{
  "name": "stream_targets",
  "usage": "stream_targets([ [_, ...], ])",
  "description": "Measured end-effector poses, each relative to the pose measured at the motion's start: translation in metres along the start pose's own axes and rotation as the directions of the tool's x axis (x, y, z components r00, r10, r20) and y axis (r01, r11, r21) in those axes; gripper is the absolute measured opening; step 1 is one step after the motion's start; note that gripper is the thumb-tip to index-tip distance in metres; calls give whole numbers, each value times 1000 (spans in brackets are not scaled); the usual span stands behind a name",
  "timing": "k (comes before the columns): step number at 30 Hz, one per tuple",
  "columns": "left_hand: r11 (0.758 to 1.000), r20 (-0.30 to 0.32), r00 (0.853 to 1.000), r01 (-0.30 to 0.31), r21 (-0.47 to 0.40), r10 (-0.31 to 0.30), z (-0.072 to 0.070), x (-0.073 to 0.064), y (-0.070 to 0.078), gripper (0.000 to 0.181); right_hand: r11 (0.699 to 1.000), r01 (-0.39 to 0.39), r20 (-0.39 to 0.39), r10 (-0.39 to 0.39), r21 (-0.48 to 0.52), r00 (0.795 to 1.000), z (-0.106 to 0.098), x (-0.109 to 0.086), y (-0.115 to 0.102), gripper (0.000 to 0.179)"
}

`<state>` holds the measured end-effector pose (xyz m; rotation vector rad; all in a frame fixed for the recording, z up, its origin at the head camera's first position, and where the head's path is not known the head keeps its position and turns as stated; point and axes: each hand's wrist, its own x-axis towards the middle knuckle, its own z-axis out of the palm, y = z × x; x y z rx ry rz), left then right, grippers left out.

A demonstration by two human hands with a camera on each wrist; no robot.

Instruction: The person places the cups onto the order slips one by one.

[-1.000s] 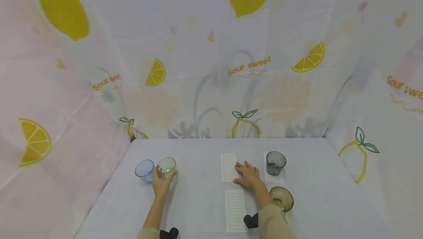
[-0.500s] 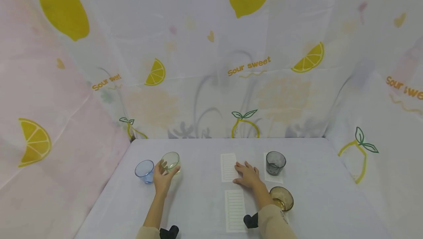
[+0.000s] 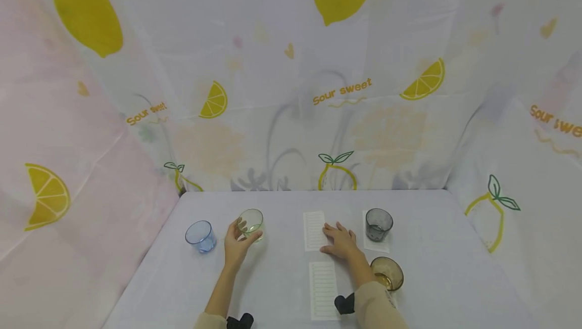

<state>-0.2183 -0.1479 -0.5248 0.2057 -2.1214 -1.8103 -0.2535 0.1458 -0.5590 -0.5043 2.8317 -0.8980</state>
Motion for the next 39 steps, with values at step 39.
stream_targets([
  [39,997,206,976,-55,-49,63,104,-11,-14,72,1000,-19,-3,19,-1,1000,-1,0,-2,62],
])
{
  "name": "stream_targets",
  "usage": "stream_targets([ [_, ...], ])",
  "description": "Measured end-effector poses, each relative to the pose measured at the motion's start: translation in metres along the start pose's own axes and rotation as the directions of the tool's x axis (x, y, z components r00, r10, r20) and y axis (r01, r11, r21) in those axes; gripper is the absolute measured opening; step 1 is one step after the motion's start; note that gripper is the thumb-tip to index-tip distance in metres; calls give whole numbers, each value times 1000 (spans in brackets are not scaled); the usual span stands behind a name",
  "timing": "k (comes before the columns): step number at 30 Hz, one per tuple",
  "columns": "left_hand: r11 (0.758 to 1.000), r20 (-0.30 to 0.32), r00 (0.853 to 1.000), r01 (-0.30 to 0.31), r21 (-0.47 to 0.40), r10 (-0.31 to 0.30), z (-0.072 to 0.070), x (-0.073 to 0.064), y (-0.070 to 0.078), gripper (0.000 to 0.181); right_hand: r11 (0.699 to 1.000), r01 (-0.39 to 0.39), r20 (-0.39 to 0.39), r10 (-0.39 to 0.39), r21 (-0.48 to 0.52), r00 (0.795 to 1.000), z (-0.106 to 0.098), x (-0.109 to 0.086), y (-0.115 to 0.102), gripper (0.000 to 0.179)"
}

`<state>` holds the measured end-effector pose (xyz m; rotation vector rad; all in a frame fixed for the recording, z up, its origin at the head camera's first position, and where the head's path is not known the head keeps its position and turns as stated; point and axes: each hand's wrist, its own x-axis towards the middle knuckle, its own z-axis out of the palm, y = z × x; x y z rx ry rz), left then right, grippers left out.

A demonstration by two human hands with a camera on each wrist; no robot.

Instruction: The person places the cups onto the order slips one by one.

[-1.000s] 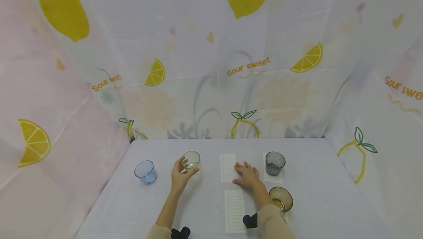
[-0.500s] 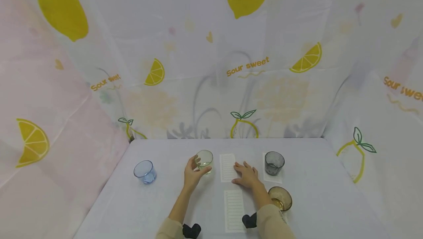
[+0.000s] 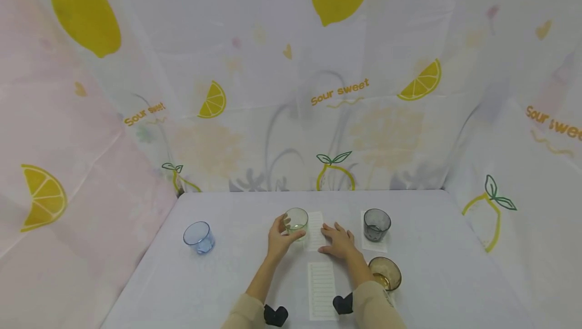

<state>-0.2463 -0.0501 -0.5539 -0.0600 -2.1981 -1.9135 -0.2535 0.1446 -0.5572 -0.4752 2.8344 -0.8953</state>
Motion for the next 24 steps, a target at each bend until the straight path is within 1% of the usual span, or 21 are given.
stream_targets([
  [5,1000,16,1000,13,14,-13,11,-1,1,73,1000,0,-4,0,3,1000,0,0,0,61],
  [7,1000,16,1000,18,23,-18,15,-2,4,72,1000,1,-8,-1,5,1000,0,0,0,61],
  [9,1000,18,1000,10,18,-10,18,-4,8,71,1000,0,-12,0,11,1000,1,0,0,61],
  [14,1000,37,999,-12,-19,13,19,-12,33,67,1000,-4,-23,4,18,1000,2,1,2,61],
  [16,1000,46,999,-19,-18,19,19,-15,42,66,1000,-7,-27,7,17,1000,3,2,2,61],
  [17,1000,51,999,-17,-18,18,18,-16,45,67,1000,-8,-28,9,17,1000,3,2,3,61],
  [24,1000,75,997,-7,-21,9,20,-17,47,66,999,-22,-17,22,26,1000,2,5,5,63],
])
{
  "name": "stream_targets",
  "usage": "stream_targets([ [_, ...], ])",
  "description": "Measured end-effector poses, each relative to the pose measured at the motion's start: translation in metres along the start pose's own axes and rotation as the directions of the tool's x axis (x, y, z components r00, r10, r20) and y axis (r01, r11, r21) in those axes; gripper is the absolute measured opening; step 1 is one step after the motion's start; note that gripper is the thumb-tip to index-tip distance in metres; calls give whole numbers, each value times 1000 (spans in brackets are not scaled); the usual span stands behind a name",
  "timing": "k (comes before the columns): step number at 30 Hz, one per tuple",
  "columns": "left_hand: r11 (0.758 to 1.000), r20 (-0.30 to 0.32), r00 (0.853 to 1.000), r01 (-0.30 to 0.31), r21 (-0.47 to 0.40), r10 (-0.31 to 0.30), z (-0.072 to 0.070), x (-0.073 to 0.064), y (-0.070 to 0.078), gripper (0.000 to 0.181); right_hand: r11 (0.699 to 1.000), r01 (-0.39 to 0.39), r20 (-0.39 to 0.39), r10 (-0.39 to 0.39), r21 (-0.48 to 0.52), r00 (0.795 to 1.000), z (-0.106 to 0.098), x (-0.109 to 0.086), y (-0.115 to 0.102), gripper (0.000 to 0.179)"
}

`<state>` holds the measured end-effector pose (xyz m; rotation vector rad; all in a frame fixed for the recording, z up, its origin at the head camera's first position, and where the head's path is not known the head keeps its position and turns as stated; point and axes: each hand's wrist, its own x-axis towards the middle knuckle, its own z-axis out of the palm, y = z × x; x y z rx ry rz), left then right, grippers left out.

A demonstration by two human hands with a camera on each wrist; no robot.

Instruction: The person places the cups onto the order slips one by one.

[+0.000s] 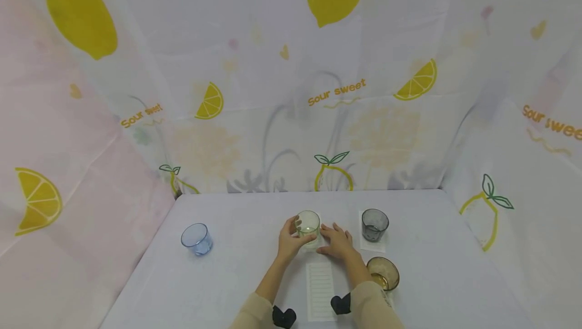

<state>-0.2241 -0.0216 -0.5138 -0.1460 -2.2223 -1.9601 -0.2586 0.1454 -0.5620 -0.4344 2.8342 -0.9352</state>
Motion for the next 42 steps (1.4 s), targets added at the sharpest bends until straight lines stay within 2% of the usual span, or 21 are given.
stream_targets([
  [5,1000,10,1000,-1,14,1,4,1,-4,66,1000,0,-1,0,13,1000,0,0,1,62],
  [12,999,-2,1000,23,42,-23,13,10,-41,69,999,2,-10,-2,34,1000,1,2,2,63],
  [15,999,7,1000,24,47,-24,14,9,-47,70,999,0,-24,1,35,1000,2,2,2,62],
  [20,998,13,1000,15,55,-16,15,7,-48,70,999,-8,-43,9,35,999,3,1,2,62],
  [23,998,12,1000,12,62,-13,17,8,-48,70,997,-2,-49,5,71,999,4,2,4,65],
  [26,998,16,1000,18,63,-19,18,8,-47,70,994,30,-67,-23,102,997,8,4,13,69],
  [27,998,15,1000,20,64,-21,18,8,-47,70,993,70,-94,-61,99,994,14,6,21,70],
  [30,998,22,999,28,65,-29,18,8,-46,70,991,90,-106,-79,103,991,17,8,27,71],
  [33,997,34,999,38,65,-40,17,8,-48,71,991,70,-96,-59,118,994,14,6,23,68],
  [34,997,42,998,40,61,-42,17,8,-49,71,992,32,-73,-23,124,997,8,4,15,68],
  [38,997,82,995,50,54,-55,15,9,-50,73,997,-11,-52,15,71,999,2,0,3,63],
  [42,996,119,992,40,74,-48,12,9,-51,75,998,-22,-56,25,55,998,0,0,0,60],
])
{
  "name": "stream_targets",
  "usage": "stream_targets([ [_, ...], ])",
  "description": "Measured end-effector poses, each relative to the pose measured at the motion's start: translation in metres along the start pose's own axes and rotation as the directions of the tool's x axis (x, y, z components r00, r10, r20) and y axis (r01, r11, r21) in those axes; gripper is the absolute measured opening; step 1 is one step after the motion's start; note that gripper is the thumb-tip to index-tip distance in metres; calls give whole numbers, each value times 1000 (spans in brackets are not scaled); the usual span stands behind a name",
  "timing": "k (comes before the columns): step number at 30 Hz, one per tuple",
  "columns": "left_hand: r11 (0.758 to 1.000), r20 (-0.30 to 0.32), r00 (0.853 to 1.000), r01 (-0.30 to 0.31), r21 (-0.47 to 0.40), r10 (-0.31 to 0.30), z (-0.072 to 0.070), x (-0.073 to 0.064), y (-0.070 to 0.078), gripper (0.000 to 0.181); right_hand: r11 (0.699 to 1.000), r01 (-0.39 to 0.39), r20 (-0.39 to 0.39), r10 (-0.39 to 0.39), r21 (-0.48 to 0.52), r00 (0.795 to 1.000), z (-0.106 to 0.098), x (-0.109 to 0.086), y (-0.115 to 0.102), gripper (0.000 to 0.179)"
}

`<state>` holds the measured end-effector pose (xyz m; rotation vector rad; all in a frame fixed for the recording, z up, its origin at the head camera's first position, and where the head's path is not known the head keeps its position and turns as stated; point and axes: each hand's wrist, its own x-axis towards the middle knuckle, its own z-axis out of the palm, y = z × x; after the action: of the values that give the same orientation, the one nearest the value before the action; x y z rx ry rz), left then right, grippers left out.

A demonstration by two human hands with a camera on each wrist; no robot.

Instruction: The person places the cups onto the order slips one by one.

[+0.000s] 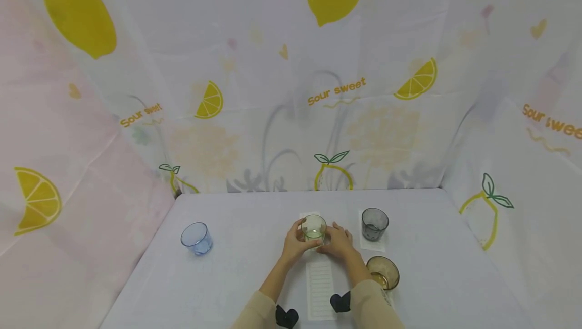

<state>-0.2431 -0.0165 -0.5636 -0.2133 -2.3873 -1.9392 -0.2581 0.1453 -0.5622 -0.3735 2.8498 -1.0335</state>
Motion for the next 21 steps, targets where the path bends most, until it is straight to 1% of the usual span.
stream_targets([
  [2,1000,10,1000,-4,30,4,-2,0,-1,75,1000,2,-5,-2,3,1000,1,1,1,59],
  [6,997,36,999,10,81,-13,-4,0,-4,75,1000,2,-8,-2,8,1000,1,1,1,61],
  [10,995,48,999,18,96,-23,-5,-1,-5,74,1000,7,-12,-7,4,1000,1,1,0,62],
  [14,997,44,999,2,82,-5,-7,-4,-4,70,1000,6,-15,-6,2,1000,1,0,0,62],
  [15,998,50,999,1,68,-4,-8,-7,2,69,1000,4,-13,-4,2,1000,1,0,0,62],
  [18,998,58,998,3,56,-6,-11,-9,2,70,1000,1,-13,-1,5,1000,0,-1,-1,62],
  [21,999,59,998,21,43,-23,-16,-12,1,71,1000,3,-14,-3,2,1000,0,-2,-1,61],
])
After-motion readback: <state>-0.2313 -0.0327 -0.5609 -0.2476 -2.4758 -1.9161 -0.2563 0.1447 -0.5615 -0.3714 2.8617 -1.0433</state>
